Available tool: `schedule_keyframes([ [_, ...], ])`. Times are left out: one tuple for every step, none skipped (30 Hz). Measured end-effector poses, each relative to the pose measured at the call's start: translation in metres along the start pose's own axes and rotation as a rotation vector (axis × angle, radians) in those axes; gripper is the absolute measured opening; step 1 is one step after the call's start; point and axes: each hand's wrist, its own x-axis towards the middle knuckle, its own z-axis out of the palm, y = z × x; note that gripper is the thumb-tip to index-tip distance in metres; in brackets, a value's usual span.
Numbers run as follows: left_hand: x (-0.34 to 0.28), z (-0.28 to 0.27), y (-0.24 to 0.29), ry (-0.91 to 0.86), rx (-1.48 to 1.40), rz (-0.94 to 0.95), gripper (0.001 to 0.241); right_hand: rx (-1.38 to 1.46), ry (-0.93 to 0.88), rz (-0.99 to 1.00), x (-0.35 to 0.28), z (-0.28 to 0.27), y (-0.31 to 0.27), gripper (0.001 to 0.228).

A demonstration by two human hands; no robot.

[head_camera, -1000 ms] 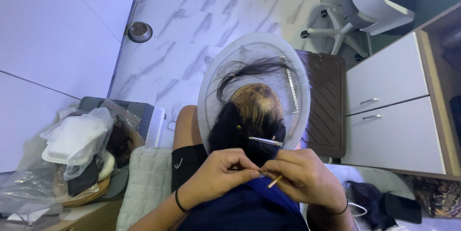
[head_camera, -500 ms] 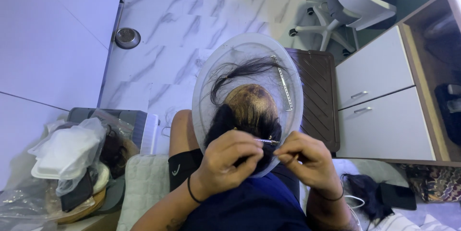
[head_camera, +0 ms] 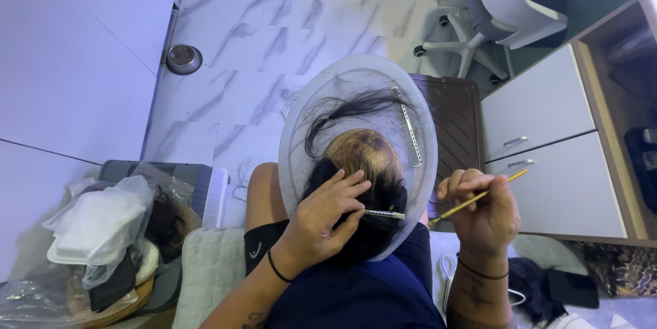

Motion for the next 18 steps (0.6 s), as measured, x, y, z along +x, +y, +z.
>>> schedule_keyframes([
  [0.000,0.000,0.000,-0.003,-0.023,-0.009,0.008,0.018,-0.031,0.012,0.000,-0.004,0.004,0.045],
  [-0.001,0.001,-0.001,-0.001,-0.022,-0.010,0.008,0.018,-0.033,0.014,0.003,-0.005,0.011,0.045],
  [-0.002,0.002,-0.002,0.008,-0.036,-0.022,0.009,-0.086,-0.003,-0.031,0.006,-0.007,0.018,0.038],
  [-0.002,0.003,-0.002,0.013,-0.054,-0.033,0.009,-0.191,0.032,-0.076,0.008,-0.009,0.024,0.031],
  [-0.003,0.004,-0.003,0.011,-0.057,-0.033,0.009,-0.192,0.035,-0.076,0.022,-0.010,0.036,0.031],
  [-0.004,0.005,-0.003,0.020,-0.058,-0.034,0.008,-0.153,-0.004,-0.029,0.035,-0.012,0.046,0.029],
  [-0.004,0.006,-0.003,0.029,-0.059,-0.035,0.008,-0.113,-0.043,0.018,0.048,-0.014,0.057,0.029],
  [-0.004,0.007,-0.003,0.027,-0.059,-0.034,0.008,-0.113,-0.041,0.016,0.061,-0.009,0.067,0.029],
  [-0.003,0.007,-0.002,0.028,-0.052,-0.033,0.008,-0.162,-0.068,0.083,0.074,-0.004,0.077,0.031],
  [-0.002,0.007,-0.003,0.034,-0.040,-0.030,0.007,-0.210,-0.100,0.150,0.090,0.002,0.088,0.034],
  [-0.003,0.007,-0.003,0.036,-0.037,-0.027,0.007,-0.209,-0.105,0.147,0.097,0.001,0.097,0.034],
  [-0.004,0.007,-0.003,0.031,-0.046,-0.047,0.007,-0.169,-0.188,0.210,0.105,0.001,0.107,0.034],
  [-0.005,0.007,-0.003,0.026,-0.056,-0.068,0.008,-0.129,-0.271,0.273,0.112,0.001,0.116,0.035],
  [-0.004,0.007,-0.002,0.032,-0.052,-0.068,0.008,-0.128,-0.279,0.275,0.112,0.008,0.114,0.035],
  [-0.004,0.006,-0.001,0.037,-0.053,-0.071,0.008,-0.184,-0.316,0.345,0.112,0.015,0.112,0.035],
  [-0.003,0.006,0.000,0.041,-0.055,-0.074,0.008,-0.240,-0.352,0.414,0.111,0.021,0.110,0.035],
  [-0.003,0.005,-0.001,0.045,-0.051,-0.074,0.008,-0.240,-0.358,0.415,0.111,0.023,0.111,0.035],
  [-0.004,0.005,-0.001,0.040,-0.053,-0.072,0.008,-0.282,-0.333,0.455,0.109,0.023,0.111,0.036],
])
